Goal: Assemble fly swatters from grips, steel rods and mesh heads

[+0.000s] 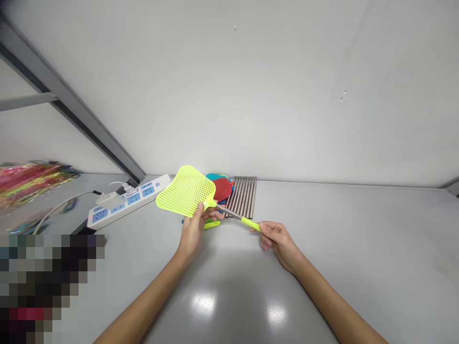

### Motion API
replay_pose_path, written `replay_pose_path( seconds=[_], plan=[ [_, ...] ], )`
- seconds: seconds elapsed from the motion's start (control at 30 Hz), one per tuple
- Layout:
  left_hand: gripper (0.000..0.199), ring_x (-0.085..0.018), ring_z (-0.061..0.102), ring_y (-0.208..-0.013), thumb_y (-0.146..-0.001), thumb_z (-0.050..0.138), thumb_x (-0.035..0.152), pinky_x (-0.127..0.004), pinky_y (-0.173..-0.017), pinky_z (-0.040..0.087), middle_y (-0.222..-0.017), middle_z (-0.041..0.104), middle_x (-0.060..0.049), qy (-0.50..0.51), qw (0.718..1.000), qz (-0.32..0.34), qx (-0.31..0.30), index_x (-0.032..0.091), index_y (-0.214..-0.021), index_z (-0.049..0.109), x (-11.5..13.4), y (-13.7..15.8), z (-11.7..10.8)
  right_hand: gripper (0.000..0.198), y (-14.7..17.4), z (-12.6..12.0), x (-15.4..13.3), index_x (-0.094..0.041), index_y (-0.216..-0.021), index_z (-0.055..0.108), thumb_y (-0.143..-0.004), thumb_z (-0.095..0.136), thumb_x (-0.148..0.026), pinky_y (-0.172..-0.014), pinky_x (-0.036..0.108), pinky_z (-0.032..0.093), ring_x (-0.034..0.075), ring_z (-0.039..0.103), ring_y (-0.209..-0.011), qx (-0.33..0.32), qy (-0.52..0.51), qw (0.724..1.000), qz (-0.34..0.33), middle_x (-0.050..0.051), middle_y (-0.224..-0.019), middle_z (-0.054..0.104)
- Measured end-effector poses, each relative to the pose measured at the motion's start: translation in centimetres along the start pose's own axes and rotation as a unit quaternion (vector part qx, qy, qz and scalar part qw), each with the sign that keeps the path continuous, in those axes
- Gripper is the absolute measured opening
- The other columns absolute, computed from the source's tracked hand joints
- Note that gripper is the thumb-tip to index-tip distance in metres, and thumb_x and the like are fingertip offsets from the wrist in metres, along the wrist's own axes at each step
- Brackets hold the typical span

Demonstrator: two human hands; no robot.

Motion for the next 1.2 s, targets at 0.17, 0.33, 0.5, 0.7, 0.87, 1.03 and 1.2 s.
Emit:
replay_pose_path(
  seconds=[0.17,0.33,0.5,0.7,0.87,1.03,1.2],
  plan=[
    [0.022,-0.015,0.060,-0.070,-0.080,0.044,0.038,-0.025,-0.063,0.039,-0.071,0.064,-0.002,-0.003,1.000,0.000,0.008,0.017,-0.080,0.050,-0.2,-0.1,-0.1,0.026,-0.1,0.0,0.0,-0.012,-0.078,0.065,-0.081,0.047,-0.030,-0.048,0.026,0.024,0.009,0.024,-0.046,0.004,-0.011,1.000,0.000,-0.005,-0.046,0.025],
    [0.021,-0.015,0.060,-0.068,-0.078,0.047,0.038,-0.026,-0.063,0.040,-0.073,0.064,-0.002,-0.002,1.000,0.000,0.005,0.017,-0.081,0.050,-0.2,-0.2,-0.2,0.025,-0.1,0.0,-0.1,-0.010,-0.077,0.065,-0.080,0.049,-0.030,-0.047,0.025,0.026,0.008,0.025,-0.045,0.003,-0.023,1.000,0.006,-0.005,-0.046,0.026],
    [0.022,-0.015,0.058,-0.064,-0.075,0.050,0.038,-0.026,-0.063,0.040,-0.063,0.061,0.000,0.004,1.000,-0.027,0.014,0.017,-0.081,0.052,-0.4,-0.2,-0.4,0.025,-0.2,-0.2,-0.5,-0.012,-0.091,0.063,-0.077,0.052,-0.030,-0.051,0.026,0.034,0.011,0.037,-0.050,0.033,-0.075,0.997,0.006,-0.001,-0.050,0.040],
    [0.022,-0.014,0.054,-0.068,-0.077,0.049,0.032,-0.027,-0.066,0.038,-0.078,0.061,-0.005,0.034,0.997,-0.054,-0.041,0.015,-0.088,0.058,0.1,0.3,0.1,0.020,-0.3,-0.7,-1.4,-0.020,-0.091,0.063,-0.077,0.053,-0.030,-0.059,0.026,0.040,0.012,0.042,-0.060,0.095,-0.190,0.976,-0.045,0.000,-0.063,0.043],
    [0.023,-0.013,0.050,-0.063,-0.082,0.042,0.028,-0.028,-0.067,0.038,-0.071,0.056,-0.003,0.130,0.975,-0.116,-0.140,0.015,-0.094,0.057,0.2,1.6,1.4,0.022,0.4,0.1,-1.1,-0.021,-0.093,0.061,-0.079,0.049,-0.035,-0.050,0.023,0.036,0.011,0.043,-0.057,0.030,-0.160,0.987,-0.007,0.001,-0.064,0.047],
    [0.034,-0.014,0.049,-0.064,-0.085,0.034,0.029,-0.028,-0.068,0.036,-0.068,0.053,-0.005,0.175,0.937,-0.190,-0.234,0.011,-0.076,0.060,-0.6,3.6,2.9,0.025,0.9,2.0,-0.4,-0.020,-0.095,0.058,-0.079,0.050,-0.037,-0.052,0.026,0.035,0.016,0.052,-0.065,-0.045,-0.085,0.995,0.013,0.005,-0.077,0.055],
    [0.032,-0.015,0.049,-0.067,-0.085,0.034,0.030,-0.030,-0.072,0.035,-0.070,0.054,-0.006,0.226,0.919,-0.221,-0.234,0.012,-0.081,0.060,-0.9,4.2,3.5,0.022,0.6,2.9,-0.3,-0.018,-0.077,0.058,-0.081,0.046,-0.037,-0.063,0.030,0.036,0.013,0.050,-0.061,-0.024,-0.107,0.994,-0.011,0.003,-0.069,0.054]
  ],
)
Point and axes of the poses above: each hand's wrist, its own y-axis away from the middle knuckle, its own z-axis out of the palm, x = y × z, the point moved 1 cm from there along -y, towards the middle knuckle
